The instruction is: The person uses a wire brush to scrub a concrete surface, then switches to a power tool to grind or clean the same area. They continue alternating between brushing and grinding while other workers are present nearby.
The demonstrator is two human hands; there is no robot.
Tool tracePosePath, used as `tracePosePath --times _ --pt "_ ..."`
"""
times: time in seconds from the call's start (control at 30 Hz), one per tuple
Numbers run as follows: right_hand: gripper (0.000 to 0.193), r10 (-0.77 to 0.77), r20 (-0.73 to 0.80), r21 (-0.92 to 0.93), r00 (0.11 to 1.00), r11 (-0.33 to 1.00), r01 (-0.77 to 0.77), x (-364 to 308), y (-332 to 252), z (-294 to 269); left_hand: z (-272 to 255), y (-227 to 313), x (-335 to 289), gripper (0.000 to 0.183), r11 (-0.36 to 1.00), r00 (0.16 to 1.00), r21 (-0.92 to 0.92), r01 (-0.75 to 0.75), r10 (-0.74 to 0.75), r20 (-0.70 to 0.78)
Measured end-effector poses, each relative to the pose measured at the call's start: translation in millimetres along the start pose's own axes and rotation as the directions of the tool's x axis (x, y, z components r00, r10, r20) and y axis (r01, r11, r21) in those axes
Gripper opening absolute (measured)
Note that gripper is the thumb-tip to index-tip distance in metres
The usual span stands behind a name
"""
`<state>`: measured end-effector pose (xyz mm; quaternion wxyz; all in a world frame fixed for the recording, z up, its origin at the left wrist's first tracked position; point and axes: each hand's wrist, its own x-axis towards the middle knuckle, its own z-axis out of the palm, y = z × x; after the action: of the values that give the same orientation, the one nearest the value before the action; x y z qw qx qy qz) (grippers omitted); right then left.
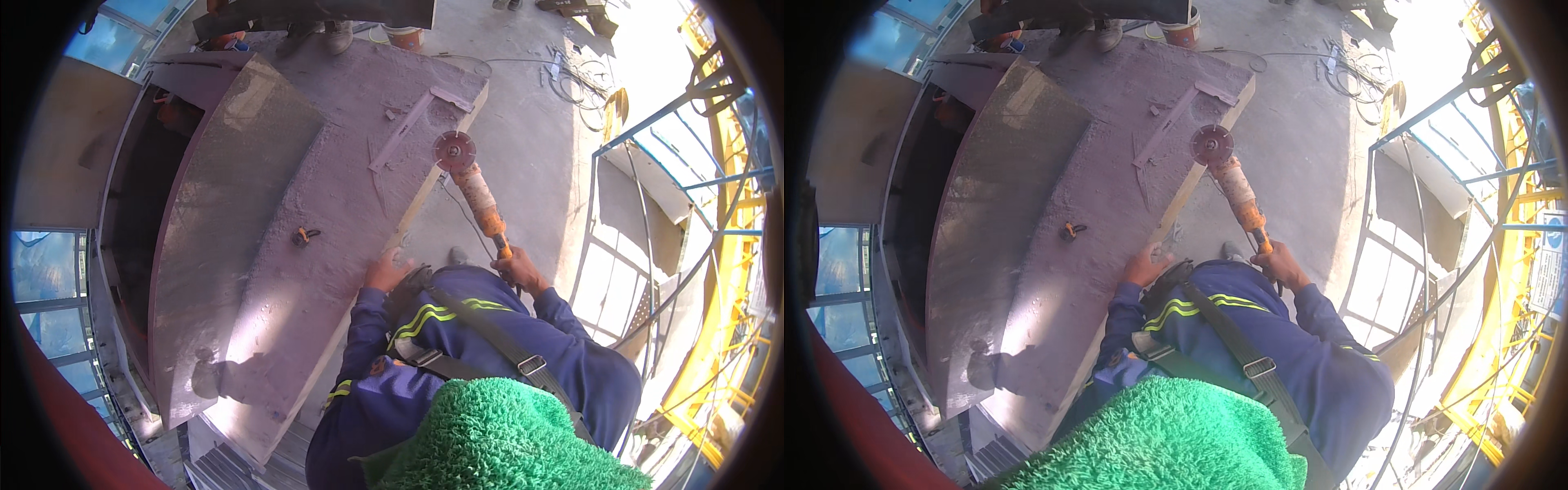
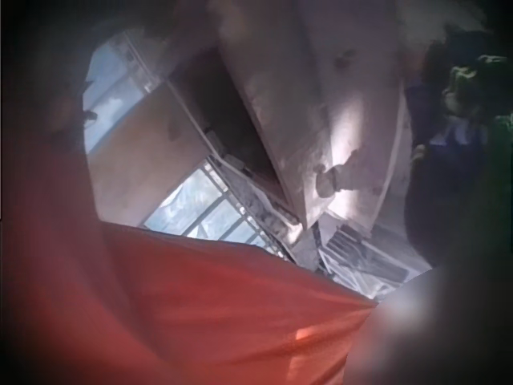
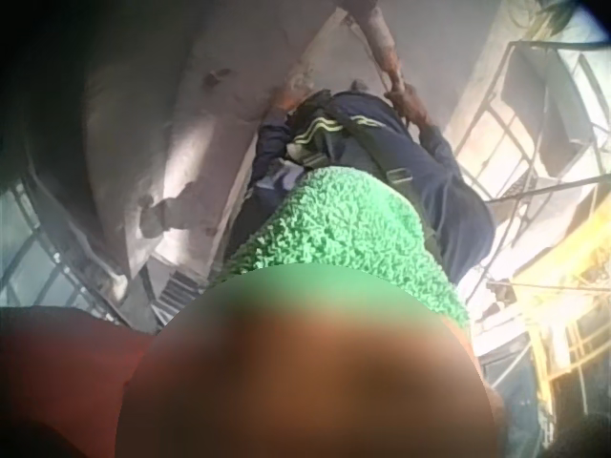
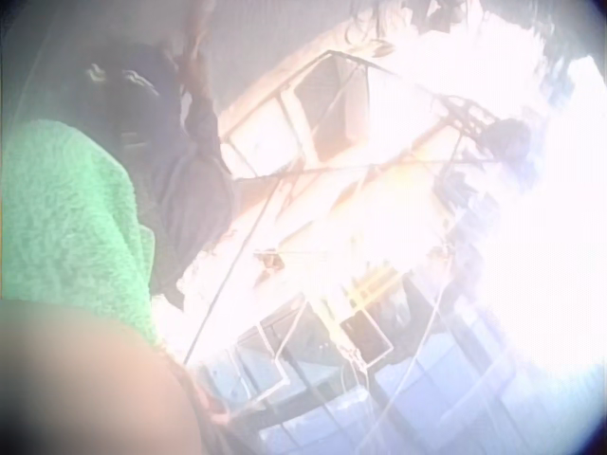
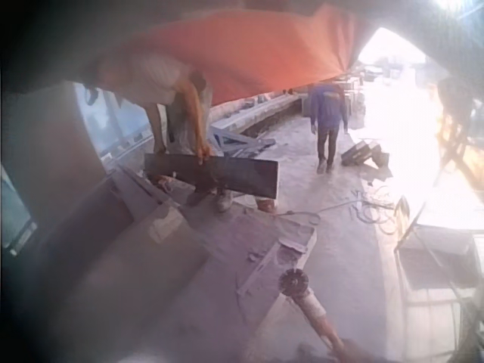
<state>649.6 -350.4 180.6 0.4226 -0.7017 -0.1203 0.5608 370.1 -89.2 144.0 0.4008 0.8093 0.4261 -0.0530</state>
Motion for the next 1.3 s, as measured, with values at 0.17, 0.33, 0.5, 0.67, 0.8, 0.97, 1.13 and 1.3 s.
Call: tracePosePath --times 0.17,0.33,0.5,0.67,0.8,0.97,1.13,1.3 --pt "0.020 0.030 -0.058 0.168 0.998 0.986 -0.020 -13 6 10 -30 -5 68 0.068 0.998 0.981 0.048 -0.032 0.040 -0.190" --pt "0.020 0.088 -0.156 0.199 0.984 0.978 -0.056 -39 14 22 -50 18 197 0.062 0.953 0.891 0.291 -0.085 0.203 -0.405" --pt "0.022 0.110 -0.346 0.241 0.932 0.970 -0.025 -75 32 45 -53 33 264 0.052 0.803 0.899 0.594 0.053 0.221 -0.379" --pt "0.023 0.090 -0.388 0.290 0.917 0.957 0.029 -85 49 51 -82 35 265 0.049 0.787 0.971 0.616 -0.035 0.173 -0.167" --pt "0.022 0.036 -0.408 0.226 0.912 0.972 0.062 -65 49 43 -113 -10 192 0.046 0.780 0.981 0.625 0.037 0.092 -0.173" --pt "0.019 0.065 -0.247 0.259 0.967 0.966 0.001 -31 21 28 -121 -74 104 0.044 0.746 0.959 0.629 0.217 -0.042 -0.281" --pt "0.021 0.020 -0.080 0.283 0.997 0.959 0.004 1 -14 22 -103 -105 48 0.045 0.777 0.901 0.521 0.354 -0.133 -0.412" --pt "0.021 -0.016 0.046 0.274 0.999 0.962 0.002 22 -30 34 -76 -119 4 0.050 0.754 0.859 0.462 0.467 -0.264 -0.438"
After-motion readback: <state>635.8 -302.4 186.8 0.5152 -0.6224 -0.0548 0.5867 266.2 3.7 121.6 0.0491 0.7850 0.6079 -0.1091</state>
